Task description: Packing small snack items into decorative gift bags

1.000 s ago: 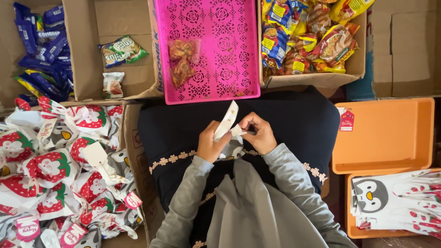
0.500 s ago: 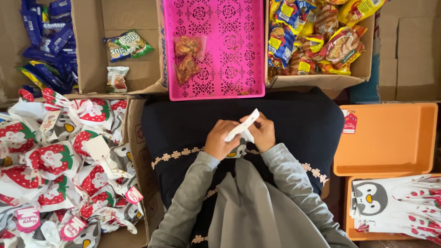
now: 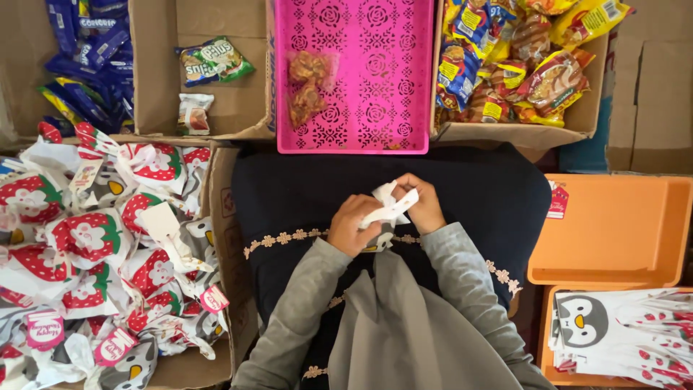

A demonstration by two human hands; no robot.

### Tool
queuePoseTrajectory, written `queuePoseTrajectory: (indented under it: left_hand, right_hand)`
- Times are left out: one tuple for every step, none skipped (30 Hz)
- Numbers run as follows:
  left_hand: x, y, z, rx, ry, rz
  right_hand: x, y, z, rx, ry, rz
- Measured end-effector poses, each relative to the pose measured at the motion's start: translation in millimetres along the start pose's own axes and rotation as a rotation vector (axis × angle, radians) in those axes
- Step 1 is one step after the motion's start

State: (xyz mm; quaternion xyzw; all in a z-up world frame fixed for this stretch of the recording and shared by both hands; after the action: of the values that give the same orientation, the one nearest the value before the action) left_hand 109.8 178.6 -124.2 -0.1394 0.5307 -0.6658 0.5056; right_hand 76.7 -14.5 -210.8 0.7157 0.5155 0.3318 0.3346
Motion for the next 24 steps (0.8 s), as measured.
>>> queuePoseTrajectory:
  left_hand:
    - [-2.8,0.7,0.8,0.0,-0.002,-0.001]
    - [-6.2,4.8,2.2,-0.093,-0.024,-0.021]
    - [-9.5,8.6,3.3,-0.187,-0.045,-0.041]
    - [-12.9,9.4,5.7,-0.183,-0.048,-0.042]
    - [-15.7,11.4,7.5,-0.225,-0.012,0.0]
    - [-19.0,13.1,8.7,-0.268,0.025,0.043]
    - [-15.3,13.9,9.7,-0.266,0.022,0.042]
    - [-11.0,15.2,11.1,-0.268,0.093,0.105]
    - [-6.6,16.4,12.6,-0.269,0.165,0.168]
    - [-2.9,22.3,9.8,-0.262,0.163,0.169]
    - [1.8,29.7,6.7,-0.283,0.214,0.246]
    - [8.4,35.0,-0.7,-0.312,0.269,0.317]
    - [7.2,34.1,-2.0,-0.311,0.27,0.314]
    - [6.7,30.9,-2.2,-0.227,0.265,0.343]
    - [6.3,27.7,-2.5,-0.143,0.26,0.372]
    - [4.9,15.7,1.4,-0.143,0.262,0.368]
    - [2.0,2.4,6.2,-0.112,0.197,0.323]
    - [-1.5,-10.0,12.8,-0.08,0.13,0.279]
    - [0.5,-13.9,12.5,-0.077,0.131,0.277]
    - [-0.4,-17.9,12.7,-0.062,0.04,0.248]
    - [-1.3,-21.9,12.7,-0.046,-0.051,0.22]
    - [-1.8,-22.6,15.0,-0.045,-0.05,0.22]
    - [-2.9,-23.5,17.1,-0.043,-0.075,0.222]
    - [-4.5,-24.4,19.1,-0.042,-0.1,0.225]
  right_hand:
    - [2.6,7.7,-5.2,0.0,0.0,-0.002]
    - [4.8,17.9,-10.0,-0.053,0.003,0.008]
    - [7.2,28.1,-15.2,-0.107,0.006,0.018]
    - [8.5,37.5,-19.0,-0.11,0.006,0.013]
    - [12.4,50.8,-24.8,-0.257,0.085,-0.021]
    - [17.0,63.3,-31.6,-0.402,0.165,-0.055]
    - [23.2,71.7,-38.6,-0.405,0.166,-0.058]
    - [31.5,81.2,-46.3,-0.449,0.218,-0.07]
    - [39.5,90.8,-54.1,-0.492,0.271,-0.082]
    - [46.2,106.8,-60.6,-0.5,0.27,-0.085]
    - [52.6,121.7,-66.2,-0.475,0.29,-0.062]
    - [58.5,133.7,-75.4,-0.44,0.307,-0.038]
    - [50.0,109.5,-63.9,-0.439,0.304,-0.039]
    - [38.2,83.4,-50.7,-0.355,0.212,-0.001]
    - [25.9,57.0,-38.0,-0.271,0.119,0.037]
    - [27.5,56.4,-37.8,-0.269,0.115,0.037]
    - [26.1,55.3,-37.0,-0.241,0.033,0.105]
    - [24.6,55.5,-34.7,-0.217,-0.047,0.172]
    - [26.4,64.9,-38.7,-0.218,-0.05,0.172]
    - [29.4,76.9,-43.1,-0.306,-0.106,-0.046]
    - [33.1,88.6,-47.7,-0.391,-0.162,-0.264]
    - [34.2,91.9,-51.7,-0.391,-0.163,-0.263]
    - [38.5,95.9,-56.3,-0.44,-0.113,-0.385]
    - [43.3,99.3,-61.1,-0.488,-0.061,-0.507]
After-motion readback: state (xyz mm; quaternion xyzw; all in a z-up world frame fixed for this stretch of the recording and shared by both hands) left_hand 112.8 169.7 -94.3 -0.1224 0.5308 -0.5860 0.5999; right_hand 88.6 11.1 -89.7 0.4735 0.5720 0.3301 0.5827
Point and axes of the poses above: each hand's wrist, its own z-axis towards the middle knuckle, its own x-axis out of the palm, y = z × x, the point moved 3 cm from there along z, towards the middle knuckle, and after that the axes turned 14 degrees about x, right-handed, at the moved point
